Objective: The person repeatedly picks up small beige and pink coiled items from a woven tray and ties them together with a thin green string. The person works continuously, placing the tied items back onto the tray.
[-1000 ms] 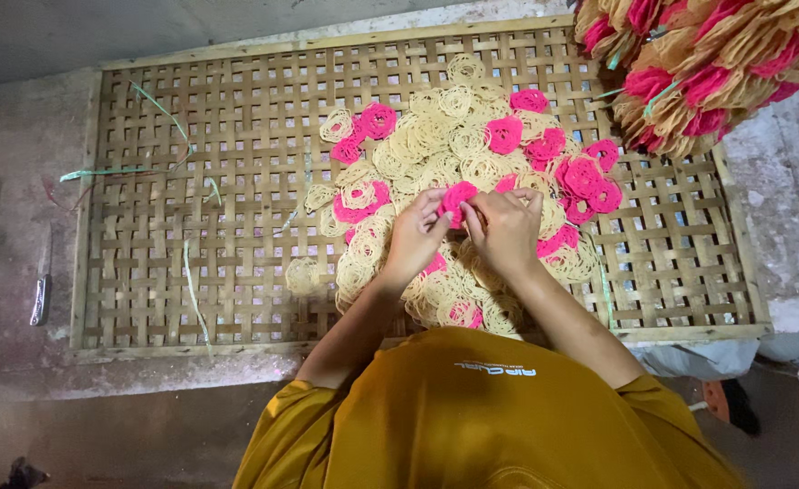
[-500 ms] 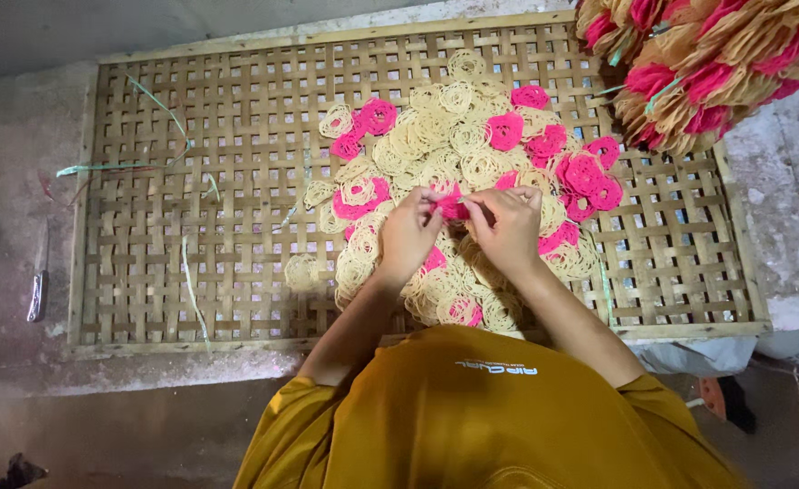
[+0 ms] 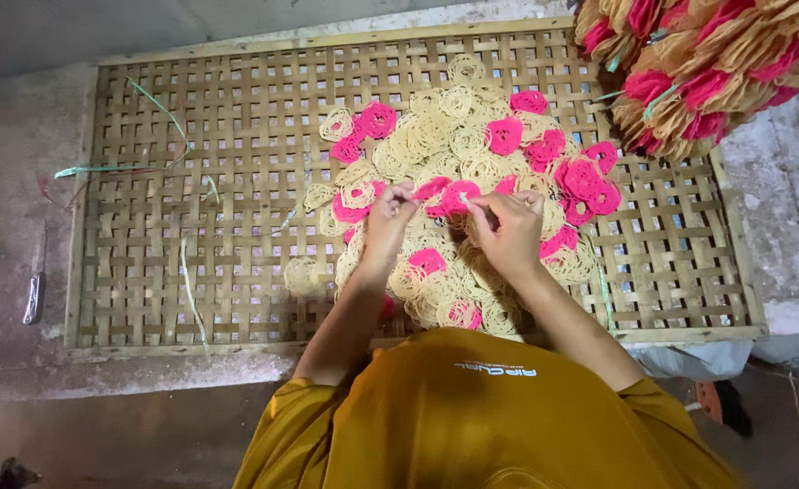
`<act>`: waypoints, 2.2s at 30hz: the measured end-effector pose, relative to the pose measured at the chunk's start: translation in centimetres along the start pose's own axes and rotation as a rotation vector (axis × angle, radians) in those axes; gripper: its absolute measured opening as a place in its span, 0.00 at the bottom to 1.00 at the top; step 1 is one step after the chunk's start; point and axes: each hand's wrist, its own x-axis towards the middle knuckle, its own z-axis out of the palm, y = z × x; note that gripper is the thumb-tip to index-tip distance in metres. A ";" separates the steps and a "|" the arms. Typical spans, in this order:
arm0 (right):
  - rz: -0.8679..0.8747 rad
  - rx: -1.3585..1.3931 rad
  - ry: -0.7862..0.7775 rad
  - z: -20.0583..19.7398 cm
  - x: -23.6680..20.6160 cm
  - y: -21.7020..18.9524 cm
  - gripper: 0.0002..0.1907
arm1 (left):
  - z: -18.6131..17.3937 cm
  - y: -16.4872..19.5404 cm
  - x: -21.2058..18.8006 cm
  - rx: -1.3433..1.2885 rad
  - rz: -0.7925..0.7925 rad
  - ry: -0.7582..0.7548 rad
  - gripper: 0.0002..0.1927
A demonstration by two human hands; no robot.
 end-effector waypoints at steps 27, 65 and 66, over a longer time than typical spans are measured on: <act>0.102 -0.041 -0.089 1.2 -0.4 1.6 0.10 | 3.2 1.4 -0.3 0.136 -0.133 -0.202 0.08; -0.007 -0.029 -0.036 -0.2 1.2 -0.4 0.04 | 2.4 0.2 0.1 -0.103 -0.282 -0.255 0.24; -0.014 -0.044 -0.029 -0.1 1.3 -0.4 0.04 | 2.6 0.3 -0.1 -0.115 -0.247 -0.269 0.24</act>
